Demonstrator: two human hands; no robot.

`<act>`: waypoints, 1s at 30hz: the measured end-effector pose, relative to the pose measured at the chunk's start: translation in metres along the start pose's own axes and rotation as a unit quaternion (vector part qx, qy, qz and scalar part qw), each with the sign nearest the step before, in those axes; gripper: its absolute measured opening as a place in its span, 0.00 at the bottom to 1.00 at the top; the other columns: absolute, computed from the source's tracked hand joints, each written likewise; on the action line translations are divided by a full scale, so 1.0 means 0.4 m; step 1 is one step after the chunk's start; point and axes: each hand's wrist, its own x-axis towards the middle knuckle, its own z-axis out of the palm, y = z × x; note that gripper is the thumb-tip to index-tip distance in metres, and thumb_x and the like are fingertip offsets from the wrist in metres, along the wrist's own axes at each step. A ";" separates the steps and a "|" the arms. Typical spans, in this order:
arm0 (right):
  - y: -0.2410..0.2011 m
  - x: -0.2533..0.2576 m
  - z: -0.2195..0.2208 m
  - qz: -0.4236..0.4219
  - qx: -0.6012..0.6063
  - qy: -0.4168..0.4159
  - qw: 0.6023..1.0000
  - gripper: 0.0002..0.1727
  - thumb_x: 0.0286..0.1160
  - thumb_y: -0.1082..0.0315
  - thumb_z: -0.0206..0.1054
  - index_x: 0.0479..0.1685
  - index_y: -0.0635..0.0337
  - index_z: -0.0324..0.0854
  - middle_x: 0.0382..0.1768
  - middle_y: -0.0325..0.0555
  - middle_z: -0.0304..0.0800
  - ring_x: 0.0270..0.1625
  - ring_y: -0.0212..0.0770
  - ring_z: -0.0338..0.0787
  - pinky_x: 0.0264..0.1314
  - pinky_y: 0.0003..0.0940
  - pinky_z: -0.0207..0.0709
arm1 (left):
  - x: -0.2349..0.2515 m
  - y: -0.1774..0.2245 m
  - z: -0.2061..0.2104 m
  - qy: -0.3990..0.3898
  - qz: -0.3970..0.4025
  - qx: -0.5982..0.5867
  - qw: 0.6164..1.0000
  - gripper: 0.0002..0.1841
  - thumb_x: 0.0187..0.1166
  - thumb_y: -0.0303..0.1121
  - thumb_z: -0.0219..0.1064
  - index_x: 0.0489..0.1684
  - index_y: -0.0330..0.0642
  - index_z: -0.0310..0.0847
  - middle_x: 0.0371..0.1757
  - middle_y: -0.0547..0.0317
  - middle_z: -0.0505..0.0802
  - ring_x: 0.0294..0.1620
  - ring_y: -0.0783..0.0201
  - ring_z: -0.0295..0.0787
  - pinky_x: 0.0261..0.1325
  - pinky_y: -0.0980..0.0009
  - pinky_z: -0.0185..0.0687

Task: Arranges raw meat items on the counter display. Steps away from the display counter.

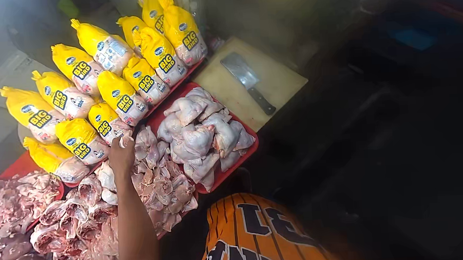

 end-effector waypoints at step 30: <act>0.021 -0.080 -0.057 -0.109 -0.013 -0.002 0.994 0.28 0.95 0.58 0.47 0.76 0.77 0.69 0.66 0.74 0.81 0.58 0.59 0.90 0.58 0.49 0.86 | 0.154 0.096 0.247 -0.090 0.023 0.111 0.989 0.22 0.70 0.44 0.74 0.54 0.34 0.88 0.56 0.30 0.91 0.61 0.29 0.87 0.60 0.26 0.78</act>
